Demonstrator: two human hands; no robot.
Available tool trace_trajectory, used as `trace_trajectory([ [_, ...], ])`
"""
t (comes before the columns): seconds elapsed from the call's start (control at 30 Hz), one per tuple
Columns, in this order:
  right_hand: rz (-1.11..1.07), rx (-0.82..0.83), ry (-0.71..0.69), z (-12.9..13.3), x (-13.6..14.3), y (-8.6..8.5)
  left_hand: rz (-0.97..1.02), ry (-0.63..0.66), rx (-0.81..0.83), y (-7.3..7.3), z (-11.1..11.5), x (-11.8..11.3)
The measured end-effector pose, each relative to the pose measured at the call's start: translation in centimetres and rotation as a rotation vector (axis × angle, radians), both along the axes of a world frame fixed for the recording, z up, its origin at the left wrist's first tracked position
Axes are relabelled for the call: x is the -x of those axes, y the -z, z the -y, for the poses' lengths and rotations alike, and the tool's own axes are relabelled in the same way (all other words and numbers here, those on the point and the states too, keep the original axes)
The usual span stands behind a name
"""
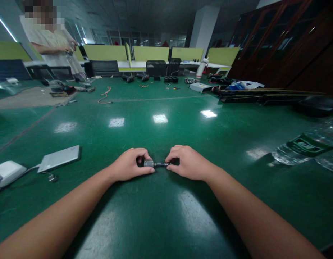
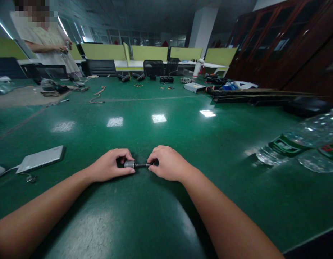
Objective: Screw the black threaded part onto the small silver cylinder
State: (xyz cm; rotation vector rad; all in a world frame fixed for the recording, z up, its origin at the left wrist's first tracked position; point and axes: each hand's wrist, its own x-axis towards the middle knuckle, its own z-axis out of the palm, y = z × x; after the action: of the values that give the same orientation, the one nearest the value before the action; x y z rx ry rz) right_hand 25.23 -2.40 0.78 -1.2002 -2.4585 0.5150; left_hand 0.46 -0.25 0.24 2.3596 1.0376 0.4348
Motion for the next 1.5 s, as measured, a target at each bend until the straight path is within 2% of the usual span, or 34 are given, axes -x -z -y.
trace_trajectory([
  [0.23, 0.014, 0.053, 0.074, -0.3, -1.4, -0.7, 0.012, -0.002, -0.001, 0.0, 0.0, 0.1],
  [0.5, -0.008, 0.066, 0.043, -0.2, -0.8, -0.4, 0.009, -0.002, 0.008, -0.1, 0.1, 0.1],
  [0.8, -0.267, 0.090, 0.011, 0.3, 1.4, 0.9, 0.026, -0.007, -0.008, 0.3, 0.0, 0.1],
  [1.07, -0.117, 0.031, 0.000, 0.3, 1.6, 0.6, 0.034, -0.014, 0.008, 0.1, 0.0, 0.0],
  [1.27, -0.145, 0.034, 0.031, 0.2, 1.5, 0.9, 0.020, -0.022, 0.009, 0.1, 0.1, -0.1],
  [1.5, -0.145, 0.035, -0.005, 0.2, 2.2, 1.2, 0.015, -0.009, -0.006, 0.1, 0.0, 0.0],
])
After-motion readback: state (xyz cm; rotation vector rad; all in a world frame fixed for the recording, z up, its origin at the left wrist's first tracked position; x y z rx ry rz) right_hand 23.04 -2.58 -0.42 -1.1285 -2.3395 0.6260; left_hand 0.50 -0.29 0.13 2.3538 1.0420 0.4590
